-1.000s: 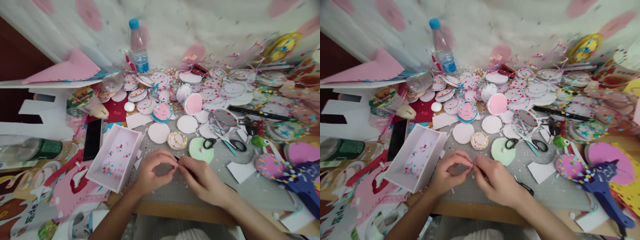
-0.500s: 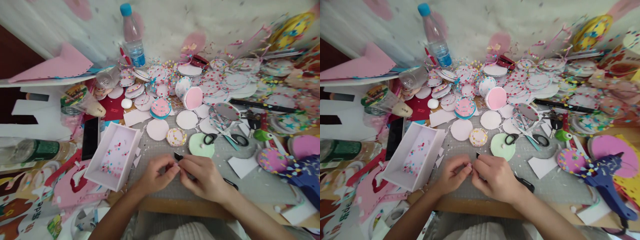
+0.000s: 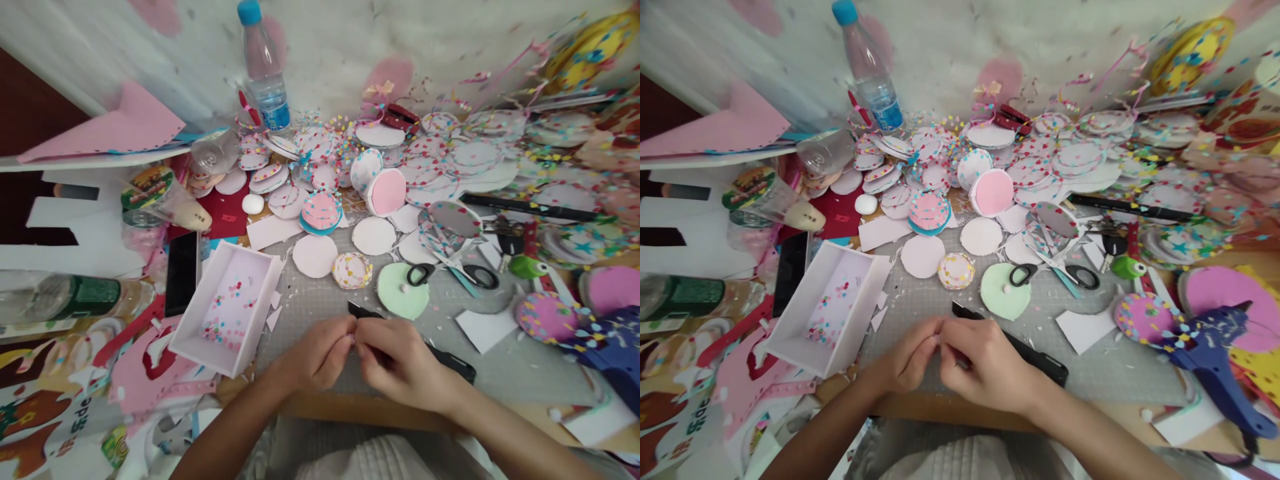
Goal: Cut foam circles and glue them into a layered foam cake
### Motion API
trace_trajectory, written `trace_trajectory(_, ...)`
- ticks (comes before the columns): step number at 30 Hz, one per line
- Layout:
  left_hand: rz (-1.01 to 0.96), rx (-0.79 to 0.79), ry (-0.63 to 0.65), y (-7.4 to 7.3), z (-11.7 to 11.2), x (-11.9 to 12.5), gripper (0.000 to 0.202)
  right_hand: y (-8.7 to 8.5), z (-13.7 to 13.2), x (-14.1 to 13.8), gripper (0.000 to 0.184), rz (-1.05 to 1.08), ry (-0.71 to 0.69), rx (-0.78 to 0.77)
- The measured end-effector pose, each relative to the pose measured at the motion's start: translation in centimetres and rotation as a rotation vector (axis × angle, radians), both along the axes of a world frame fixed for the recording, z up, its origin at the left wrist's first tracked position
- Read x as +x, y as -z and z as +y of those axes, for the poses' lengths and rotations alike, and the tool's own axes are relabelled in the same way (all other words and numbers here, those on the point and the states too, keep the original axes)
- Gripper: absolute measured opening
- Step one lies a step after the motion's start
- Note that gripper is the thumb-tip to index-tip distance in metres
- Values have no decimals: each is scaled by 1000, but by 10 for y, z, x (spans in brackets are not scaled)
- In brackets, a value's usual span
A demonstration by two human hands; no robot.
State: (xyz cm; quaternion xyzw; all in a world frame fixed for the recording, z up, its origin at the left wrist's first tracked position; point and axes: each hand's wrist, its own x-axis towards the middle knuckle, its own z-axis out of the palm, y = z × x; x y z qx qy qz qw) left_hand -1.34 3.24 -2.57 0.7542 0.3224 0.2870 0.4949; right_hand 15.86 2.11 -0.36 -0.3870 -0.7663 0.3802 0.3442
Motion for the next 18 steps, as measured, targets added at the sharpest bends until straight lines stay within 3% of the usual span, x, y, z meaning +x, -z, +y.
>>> trace_trajectory(5, -37, 33, -9, 5, -1, -1, 30, -2, 0, 0, 22, 19, -26, -44)
trace_trajectory(11, -25, 448, -105, 12, 6, 0, 16, 1, 1, 0, 16, -104, -24, 46)
trace_trajectory(18, 138, 712, -172, 10, 7, 3, 13, 3, 0, 0, 21, -273, -58, 131)
